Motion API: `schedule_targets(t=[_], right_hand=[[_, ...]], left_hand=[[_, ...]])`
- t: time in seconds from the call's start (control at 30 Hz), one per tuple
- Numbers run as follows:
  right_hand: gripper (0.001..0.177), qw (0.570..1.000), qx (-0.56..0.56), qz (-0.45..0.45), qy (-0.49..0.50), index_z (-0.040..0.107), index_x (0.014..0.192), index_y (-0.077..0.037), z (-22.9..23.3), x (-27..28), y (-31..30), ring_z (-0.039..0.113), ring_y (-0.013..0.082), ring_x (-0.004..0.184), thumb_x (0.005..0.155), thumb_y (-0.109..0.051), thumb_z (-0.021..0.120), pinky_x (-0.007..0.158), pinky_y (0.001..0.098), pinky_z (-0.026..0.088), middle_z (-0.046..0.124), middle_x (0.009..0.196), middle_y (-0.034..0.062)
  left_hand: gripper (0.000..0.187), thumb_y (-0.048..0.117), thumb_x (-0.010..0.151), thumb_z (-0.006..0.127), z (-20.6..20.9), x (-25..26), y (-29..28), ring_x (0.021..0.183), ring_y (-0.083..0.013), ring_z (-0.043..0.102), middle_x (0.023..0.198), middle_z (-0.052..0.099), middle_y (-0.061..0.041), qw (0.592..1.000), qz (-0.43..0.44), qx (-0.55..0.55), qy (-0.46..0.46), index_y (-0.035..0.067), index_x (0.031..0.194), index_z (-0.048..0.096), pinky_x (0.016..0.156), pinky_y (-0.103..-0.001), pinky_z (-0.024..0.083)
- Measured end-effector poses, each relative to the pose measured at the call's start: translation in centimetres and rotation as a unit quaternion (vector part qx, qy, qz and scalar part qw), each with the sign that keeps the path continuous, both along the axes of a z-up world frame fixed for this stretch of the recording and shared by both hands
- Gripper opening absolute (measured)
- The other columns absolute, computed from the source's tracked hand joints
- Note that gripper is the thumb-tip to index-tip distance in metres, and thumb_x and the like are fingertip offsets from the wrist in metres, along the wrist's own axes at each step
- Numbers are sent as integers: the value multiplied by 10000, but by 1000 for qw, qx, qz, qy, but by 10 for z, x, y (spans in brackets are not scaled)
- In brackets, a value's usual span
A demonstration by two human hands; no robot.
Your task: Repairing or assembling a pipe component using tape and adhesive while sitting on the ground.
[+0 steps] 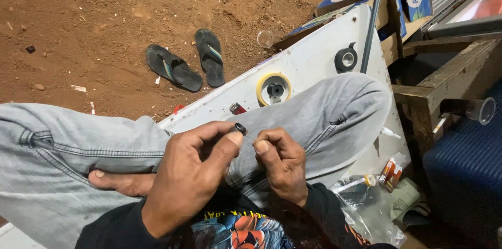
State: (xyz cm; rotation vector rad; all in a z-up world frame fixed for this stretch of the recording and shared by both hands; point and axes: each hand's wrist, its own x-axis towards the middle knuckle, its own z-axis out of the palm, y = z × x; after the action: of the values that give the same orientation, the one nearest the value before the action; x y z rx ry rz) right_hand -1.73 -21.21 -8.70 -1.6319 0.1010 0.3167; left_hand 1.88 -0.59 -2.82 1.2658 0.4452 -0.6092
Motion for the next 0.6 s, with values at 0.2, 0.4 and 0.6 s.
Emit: schedule_targets(t=[0.2, 0.4, 0.6], right_hand=[[203, 1000, 7, 5, 8, 620, 1055, -16, -3, 3, 2, 447, 33, 654, 1059, -218, 615, 566, 215, 383, 538, 763, -39], [193, 999, 28, -3, 22, 624, 1057, -10, -4, 4, 5, 445, 33, 639, 1047, -203, 633, 550, 213, 371, 538, 747, -40], [190, 999, 27, -15, 27, 628, 1051, -8, -7, 4, 6, 448, 28, 652, 1045, -197, 640, 557, 209, 374, 552, 760, -42]], left_hand=[[278, 236, 851, 782, 14, 1, -4, 608, -23, 547, 661, 690, 2, 994, -2, 91, -55, -9, 984, 796, 497, -235, 470], [271, 262, 845, 774, 18, 1, -7, 551, -70, 593, 605, 709, -84, 972, -8, 193, -133, 16, 959, 775, 485, -285, 499], [242, 240, 875, 751, 21, -1, -12, 514, -185, 662, 650, 691, -132, 954, 6, 226, -198, -1, 886, 733, 494, -339, 503]])
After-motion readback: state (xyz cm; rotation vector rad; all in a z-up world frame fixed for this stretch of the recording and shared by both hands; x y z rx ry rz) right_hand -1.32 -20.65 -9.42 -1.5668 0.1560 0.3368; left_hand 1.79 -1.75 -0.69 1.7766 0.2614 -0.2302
